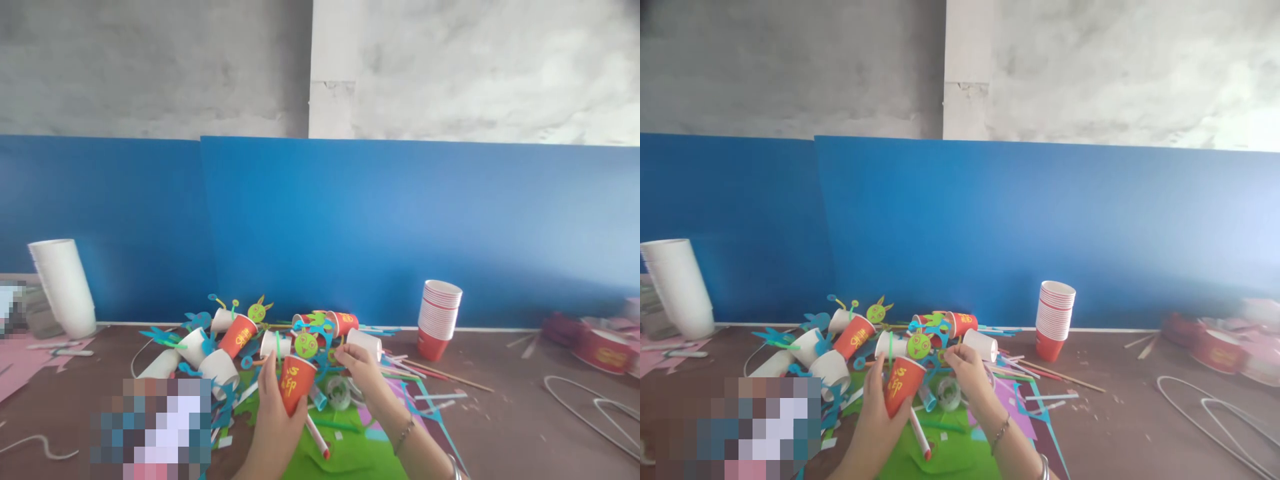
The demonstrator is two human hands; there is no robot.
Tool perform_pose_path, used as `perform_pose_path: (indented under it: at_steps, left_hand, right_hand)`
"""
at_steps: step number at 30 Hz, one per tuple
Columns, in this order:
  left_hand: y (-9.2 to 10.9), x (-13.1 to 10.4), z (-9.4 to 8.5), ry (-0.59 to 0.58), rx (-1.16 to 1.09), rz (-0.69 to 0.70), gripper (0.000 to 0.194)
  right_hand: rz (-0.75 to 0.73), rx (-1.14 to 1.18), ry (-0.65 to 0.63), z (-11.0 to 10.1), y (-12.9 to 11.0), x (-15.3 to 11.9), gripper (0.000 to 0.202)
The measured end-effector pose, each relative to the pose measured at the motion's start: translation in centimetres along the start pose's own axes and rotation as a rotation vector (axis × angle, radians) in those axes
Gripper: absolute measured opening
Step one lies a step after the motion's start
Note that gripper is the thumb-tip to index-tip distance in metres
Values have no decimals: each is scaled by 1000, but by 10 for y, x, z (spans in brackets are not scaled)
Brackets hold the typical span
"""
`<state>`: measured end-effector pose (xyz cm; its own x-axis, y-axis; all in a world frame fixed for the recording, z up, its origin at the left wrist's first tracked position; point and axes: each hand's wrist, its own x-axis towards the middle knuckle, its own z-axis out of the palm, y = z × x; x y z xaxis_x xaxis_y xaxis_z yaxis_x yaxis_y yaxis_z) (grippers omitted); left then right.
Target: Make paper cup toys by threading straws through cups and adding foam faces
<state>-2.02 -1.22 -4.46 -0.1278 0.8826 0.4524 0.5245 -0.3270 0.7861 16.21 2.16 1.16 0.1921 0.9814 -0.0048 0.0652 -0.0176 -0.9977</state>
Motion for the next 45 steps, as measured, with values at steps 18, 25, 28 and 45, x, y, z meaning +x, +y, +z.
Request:
perform_pose_path:
  at_steps: [18, 25, 28, 45]
  left_hand:
    - [5, -29, 14, 34, -48, -46, 69]
    - [5, -30, 14, 34, -51, -39, 70]
    - [5, -31, 15, 43, -71, -33, 70]
    - [11, -29, 11, 61, -88, -9, 65]
  right_hand:
    - [-6, 61, -176, -12, -12, -1, 17]
    - [-36, 66, -174, -11, -10, -1, 22]
    - [-48, 71, -169, -10, -10, -1, 22]
    - [-93, 154, -201, -12, -18, -4, 39]
